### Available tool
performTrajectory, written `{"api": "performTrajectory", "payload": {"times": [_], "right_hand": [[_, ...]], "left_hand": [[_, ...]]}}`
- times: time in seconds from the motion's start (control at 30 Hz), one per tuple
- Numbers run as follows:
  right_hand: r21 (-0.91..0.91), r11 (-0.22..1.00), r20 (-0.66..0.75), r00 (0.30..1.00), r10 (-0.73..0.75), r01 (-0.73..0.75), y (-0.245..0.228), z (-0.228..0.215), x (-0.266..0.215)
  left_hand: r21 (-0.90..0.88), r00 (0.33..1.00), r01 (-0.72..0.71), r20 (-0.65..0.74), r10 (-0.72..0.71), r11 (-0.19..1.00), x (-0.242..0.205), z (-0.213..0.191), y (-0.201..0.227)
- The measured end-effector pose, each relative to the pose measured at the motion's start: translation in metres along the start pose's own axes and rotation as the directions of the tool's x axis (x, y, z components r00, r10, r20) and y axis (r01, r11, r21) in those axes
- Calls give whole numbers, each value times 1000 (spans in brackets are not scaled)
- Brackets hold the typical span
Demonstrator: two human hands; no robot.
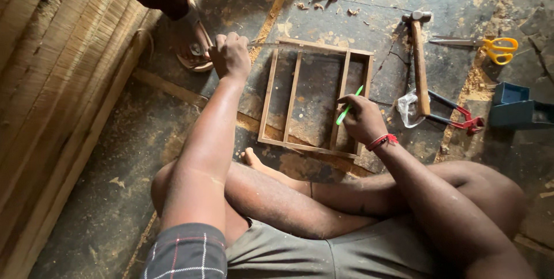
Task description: The person assembles a wooden frame by measuring sections with a tape measure, marking with a pencil, hammering nails into the wood, and using pliers to adjust the frame components.
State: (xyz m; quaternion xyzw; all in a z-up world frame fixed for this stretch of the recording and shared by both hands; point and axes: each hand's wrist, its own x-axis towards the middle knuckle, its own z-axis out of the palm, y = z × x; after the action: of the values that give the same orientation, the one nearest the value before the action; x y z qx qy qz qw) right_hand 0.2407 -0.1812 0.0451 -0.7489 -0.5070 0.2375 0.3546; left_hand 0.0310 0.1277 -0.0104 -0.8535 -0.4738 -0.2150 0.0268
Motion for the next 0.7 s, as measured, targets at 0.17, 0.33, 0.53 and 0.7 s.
{"api": "performTrajectory", "payload": {"times": [0.17,0.33,0.53,0.7], "right_hand": [[-50,999,-5,1000,19,-20,1,3,0],[-48,995,-13,996,-92,91,7,2,-1],[80,997,-47,999,12,-8,14,1,0],[126,985,-178,980,-91,114,21,-11,-2]], "left_hand": [[38,1000,9,29,-10,999,1,-1,2],[57,995,39,89,-44,998,1,19,-5],[-53,982,66,179,-55,996,5,25,-28],[-73,851,160,516,-100,984,-14,-44,-28]]}}
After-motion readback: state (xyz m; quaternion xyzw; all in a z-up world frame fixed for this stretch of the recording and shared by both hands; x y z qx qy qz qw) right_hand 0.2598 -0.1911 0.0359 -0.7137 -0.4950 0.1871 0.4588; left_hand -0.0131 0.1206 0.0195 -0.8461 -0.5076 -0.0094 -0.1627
